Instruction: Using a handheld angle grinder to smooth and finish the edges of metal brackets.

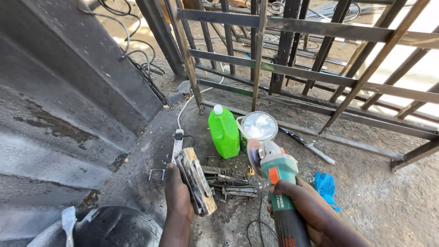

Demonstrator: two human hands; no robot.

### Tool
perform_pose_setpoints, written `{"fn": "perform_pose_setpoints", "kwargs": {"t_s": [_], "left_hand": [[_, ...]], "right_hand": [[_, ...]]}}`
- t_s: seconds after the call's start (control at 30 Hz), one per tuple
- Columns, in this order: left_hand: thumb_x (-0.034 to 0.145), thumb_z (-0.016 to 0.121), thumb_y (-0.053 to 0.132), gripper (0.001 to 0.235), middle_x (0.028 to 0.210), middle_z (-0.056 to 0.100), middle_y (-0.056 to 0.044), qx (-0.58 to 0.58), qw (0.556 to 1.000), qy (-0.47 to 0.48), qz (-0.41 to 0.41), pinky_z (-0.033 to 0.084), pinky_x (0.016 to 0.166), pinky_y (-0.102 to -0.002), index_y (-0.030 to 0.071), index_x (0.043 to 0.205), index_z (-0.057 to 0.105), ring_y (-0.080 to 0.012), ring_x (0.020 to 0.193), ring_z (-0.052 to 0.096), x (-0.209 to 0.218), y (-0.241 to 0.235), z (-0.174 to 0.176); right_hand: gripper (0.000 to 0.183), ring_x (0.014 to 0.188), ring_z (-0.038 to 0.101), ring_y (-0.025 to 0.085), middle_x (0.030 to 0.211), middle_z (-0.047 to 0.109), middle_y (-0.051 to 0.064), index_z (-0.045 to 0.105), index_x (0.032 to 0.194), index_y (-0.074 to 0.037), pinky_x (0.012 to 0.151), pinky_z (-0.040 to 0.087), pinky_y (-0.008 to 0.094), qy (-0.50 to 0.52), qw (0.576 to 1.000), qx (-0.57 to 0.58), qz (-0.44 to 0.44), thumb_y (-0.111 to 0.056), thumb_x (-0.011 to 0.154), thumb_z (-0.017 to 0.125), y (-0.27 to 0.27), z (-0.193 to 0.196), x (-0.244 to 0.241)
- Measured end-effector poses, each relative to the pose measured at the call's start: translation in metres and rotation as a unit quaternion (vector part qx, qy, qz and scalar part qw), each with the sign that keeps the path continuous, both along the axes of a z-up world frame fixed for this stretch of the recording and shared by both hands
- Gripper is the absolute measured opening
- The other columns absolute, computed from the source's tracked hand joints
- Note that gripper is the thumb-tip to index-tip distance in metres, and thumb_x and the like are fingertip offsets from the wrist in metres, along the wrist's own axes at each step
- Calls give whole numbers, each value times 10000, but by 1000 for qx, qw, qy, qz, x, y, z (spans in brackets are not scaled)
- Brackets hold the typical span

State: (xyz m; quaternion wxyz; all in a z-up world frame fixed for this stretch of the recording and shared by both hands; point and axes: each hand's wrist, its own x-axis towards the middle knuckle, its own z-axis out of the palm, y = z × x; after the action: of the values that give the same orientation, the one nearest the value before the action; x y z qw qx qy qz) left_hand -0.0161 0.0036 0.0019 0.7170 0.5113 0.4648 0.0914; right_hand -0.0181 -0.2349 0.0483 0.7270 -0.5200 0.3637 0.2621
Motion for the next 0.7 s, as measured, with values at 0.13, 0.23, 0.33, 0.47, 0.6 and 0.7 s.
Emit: {"fn": "perform_pose_setpoints", "kwargs": {"t_s": [0.13, 0.23, 0.33, 0.47, 0.6, 0.7], "left_hand": [[989, 495, 504, 522, 1237, 740, -89, 15, 1000, -20, -5, 544, 975, -411, 73, 1189, 713, -249, 1138, 685, 18, 16, -9], [854, 546, 591, 657, 966, 745, -185, -29, 990, -124, -63, 595, 760, -484, 7, 1089, 734, -322, 866, 711, 20, 30, -24], [964, 564, 540, 527, 785, 726, -78, 79, 987, -92, -104, 526, 709, -374, 60, 829, 735, -225, 736, 686, 17, 33, -13], [814, 459, 639, 733, 1340, 693, -52, 142, 977, 44, -155, 434, 1119, -399, 159, 1298, 729, -216, 1307, 618, 13, 25, 20], [897, 414, 593, 676, 1492, 632, -16, 195, 955, 48, -219, 412, 1170, -370, 222, 1418, 633, -191, 1423, 548, 9, 16, 27], [910, 383, 571, 685, 1610, 483, -36, 208, 941, 31, -267, 349, 1207, -480, 468, 1584, 319, -268, 1492, 448, 5, 7, 35]], "right_hand": [[421, 636, 576, 426, 869, 604, 312, 540, 1184, 22, 545, 479, 490, 12, 999, -6, 34, 81, 770, 584, 7, -14, -1], [488, 599, 589, 460, 821, 543, 311, 568, 1208, 40, 533, 462, 490, 42, 997, 32, 53, 127, 729, 607, 14, -27, -1], [583, 626, 599, 459, 871, 591, 320, 596, 1297, 35, 572, 501, 515, 69, 993, 45, 86, 147, 726, 633, 23, -34, -1], [639, 813, 549, 283, 957, 610, 175, 679, 1342, -53, 752, 353, 342, 79, 974, -37, 208, 34, 712, 736, 30, -19, 0], [716, 932, 613, 285, 1063, 667, 160, 694, 1402, -71, 805, 425, 354, 75, 969, -47, 231, 55, 704, 789, 31, -15, -4], [685, 810, 592, 174, 909, 642, 56, 688, 1369, -251, 775, 392, 284, 65, 919, -173, 349, -192, 701, 827, 27, -7, -4]]}}
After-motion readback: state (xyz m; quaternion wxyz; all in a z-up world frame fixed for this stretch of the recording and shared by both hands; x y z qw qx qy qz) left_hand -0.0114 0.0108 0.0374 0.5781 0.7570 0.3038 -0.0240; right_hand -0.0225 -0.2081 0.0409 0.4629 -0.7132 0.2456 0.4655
